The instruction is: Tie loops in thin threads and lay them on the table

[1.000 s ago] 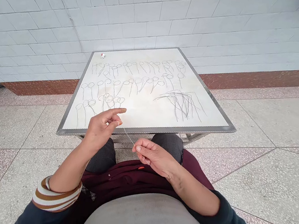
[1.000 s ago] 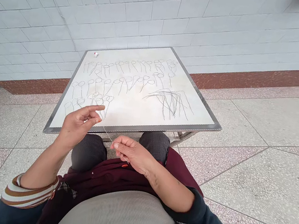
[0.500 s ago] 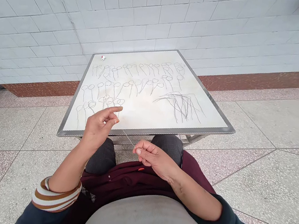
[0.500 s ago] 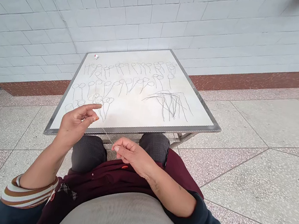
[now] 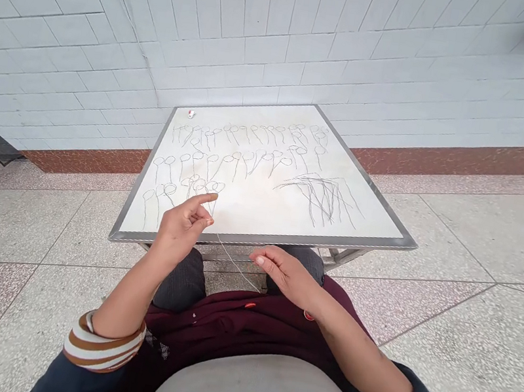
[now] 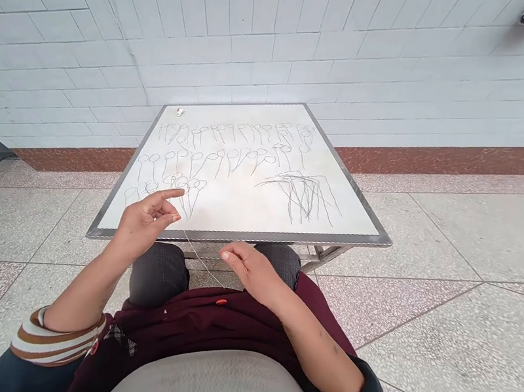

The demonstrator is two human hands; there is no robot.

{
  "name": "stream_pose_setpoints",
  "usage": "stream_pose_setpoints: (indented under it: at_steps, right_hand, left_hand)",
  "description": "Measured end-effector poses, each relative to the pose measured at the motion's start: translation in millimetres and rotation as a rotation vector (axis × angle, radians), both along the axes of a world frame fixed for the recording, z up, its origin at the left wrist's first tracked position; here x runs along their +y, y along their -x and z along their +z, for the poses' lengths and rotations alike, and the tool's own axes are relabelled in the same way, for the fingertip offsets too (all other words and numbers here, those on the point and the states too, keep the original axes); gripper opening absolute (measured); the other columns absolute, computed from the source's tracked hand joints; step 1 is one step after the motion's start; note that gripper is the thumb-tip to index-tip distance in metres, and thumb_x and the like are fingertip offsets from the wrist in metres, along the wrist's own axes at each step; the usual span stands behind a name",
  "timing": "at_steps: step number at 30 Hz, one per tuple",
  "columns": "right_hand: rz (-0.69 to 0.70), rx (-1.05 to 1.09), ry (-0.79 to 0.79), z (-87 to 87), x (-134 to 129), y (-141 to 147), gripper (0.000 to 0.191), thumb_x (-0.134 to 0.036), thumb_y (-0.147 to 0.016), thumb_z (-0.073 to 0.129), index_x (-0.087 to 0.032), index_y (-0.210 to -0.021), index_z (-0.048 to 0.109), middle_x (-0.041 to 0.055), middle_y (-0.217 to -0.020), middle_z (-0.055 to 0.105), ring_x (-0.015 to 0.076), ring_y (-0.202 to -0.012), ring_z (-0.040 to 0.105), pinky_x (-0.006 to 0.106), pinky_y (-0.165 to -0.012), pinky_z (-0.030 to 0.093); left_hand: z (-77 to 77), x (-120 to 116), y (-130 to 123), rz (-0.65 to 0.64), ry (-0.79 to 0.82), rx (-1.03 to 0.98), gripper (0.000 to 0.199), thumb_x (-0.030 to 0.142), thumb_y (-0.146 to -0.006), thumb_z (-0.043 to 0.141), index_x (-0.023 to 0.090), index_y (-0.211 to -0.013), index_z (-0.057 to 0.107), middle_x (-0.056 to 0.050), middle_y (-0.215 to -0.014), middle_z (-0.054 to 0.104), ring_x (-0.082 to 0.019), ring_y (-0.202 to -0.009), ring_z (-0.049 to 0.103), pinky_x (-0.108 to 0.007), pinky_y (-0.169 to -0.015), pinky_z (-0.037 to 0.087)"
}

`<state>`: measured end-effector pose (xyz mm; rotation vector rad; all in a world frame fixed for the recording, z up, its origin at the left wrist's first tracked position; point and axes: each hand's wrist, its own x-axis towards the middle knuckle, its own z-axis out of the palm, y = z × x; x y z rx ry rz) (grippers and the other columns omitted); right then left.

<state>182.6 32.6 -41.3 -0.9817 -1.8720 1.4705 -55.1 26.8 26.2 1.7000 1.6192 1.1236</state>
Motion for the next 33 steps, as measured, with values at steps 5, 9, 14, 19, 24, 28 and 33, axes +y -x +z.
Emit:
stream_pose_setpoints:
  at_steps: [5,9,14,19,24,28,33]
  right_hand:
    - [-0.091,0.179,-0.073,13.4,20.1,40.1,0.027,-0.039,-0.080,0.065,-0.022,-0.101,0.059,-0.0008,-0.084,0.060,0.0121,-0.069,0.052,0.026,-0.066,0.043]
    - [-0.201,0.238,-0.114,10.2,23.7,51.5,0.017,-0.036,-0.082,0.061,-0.021,-0.091,0.061,-0.0040,-0.067,0.051,0.0101,-0.057,0.044,0.024,-0.057,0.037]
    - [-0.252,0.206,-0.115,6.1,18.3,43.0,0.018,-0.036,-0.081,0.061,-0.022,-0.093,0.063,-0.0039,-0.067,0.049,0.0095,-0.053,0.038,0.024,-0.052,0.033]
    - [-0.271,0.116,-0.177,14.1,12.5,43.9,0.016,-0.033,-0.083,0.060,-0.023,-0.095,0.063,-0.0034,-0.064,0.049,0.0111,-0.054,0.040,0.026,-0.054,0.035]
    - [-0.258,0.052,-0.300,17.6,11.7,45.2,0.015,-0.032,-0.085,0.057,-0.024,-0.096,0.065,0.0000,-0.072,0.058,0.0145,-0.064,0.052,0.028,-0.062,0.041]
    - [-0.171,0.085,-0.393,18.3,15.5,44.4,0.016,-0.031,-0.090,0.052,-0.024,-0.093,0.066,0.0034,-0.088,0.065,0.0164,-0.078,0.058,0.028,-0.069,0.043]
    - [-0.072,0.024,-0.425,18.2,19.8,37.6,0.018,-0.028,-0.092,0.050,-0.025,-0.096,0.067,0.0023,-0.085,0.063,0.0151,-0.072,0.055,0.028,-0.068,0.042]
  left_hand:
    - [-2.2,-0.3,-23.9,-0.091,0.073,-0.135,0.054,0.019,-0.076,0.064,0.023,-0.129,0.056,0.002,-0.074,0.063,-0.012,-0.065,0.054,-0.025,-0.066,0.044]
    - [2.8,-2.7,-22.1,-0.110,0.190,-0.332,0.062,0.030,-0.080,0.063,0.017,-0.137,0.045,-0.002,-0.077,0.065,-0.013,-0.066,0.057,-0.025,-0.061,0.047]
    - [2.2,-11.7,-4.9,-0.051,0.278,-0.517,0.058,0.046,-0.085,0.058,0.014,-0.133,0.048,-0.007,-0.083,0.069,-0.014,-0.068,0.059,-0.023,-0.056,0.046]
    - [-3.8,-17.2,-6.8,-0.150,0.366,-0.542,0.055,0.049,-0.087,0.056,0.017,-0.130,0.052,-0.007,-0.082,0.069,-0.014,-0.068,0.060,-0.023,-0.057,0.045]
    - [-8.1,-19.4,-12.9,-0.196,0.362,-0.562,0.056,0.034,-0.079,0.069,0.017,-0.130,0.053,-0.003,-0.077,0.067,-0.011,-0.061,0.055,-0.021,-0.055,0.042]
    - [-11.2,-22.3,-16.0,-0.239,0.363,-0.551,0.053,0.033,-0.082,0.065,0.017,-0.131,0.052,-0.004,-0.077,0.067,-0.009,-0.057,0.052,-0.021,-0.052,0.040]
    - [-14.0,-28.0,-16.4,-0.278,0.388,-0.526,0.052,0.036,-0.086,0.059,0.019,-0.135,0.049,-0.004,-0.079,0.070,-0.005,-0.043,0.039,-0.020,-0.044,0.031]
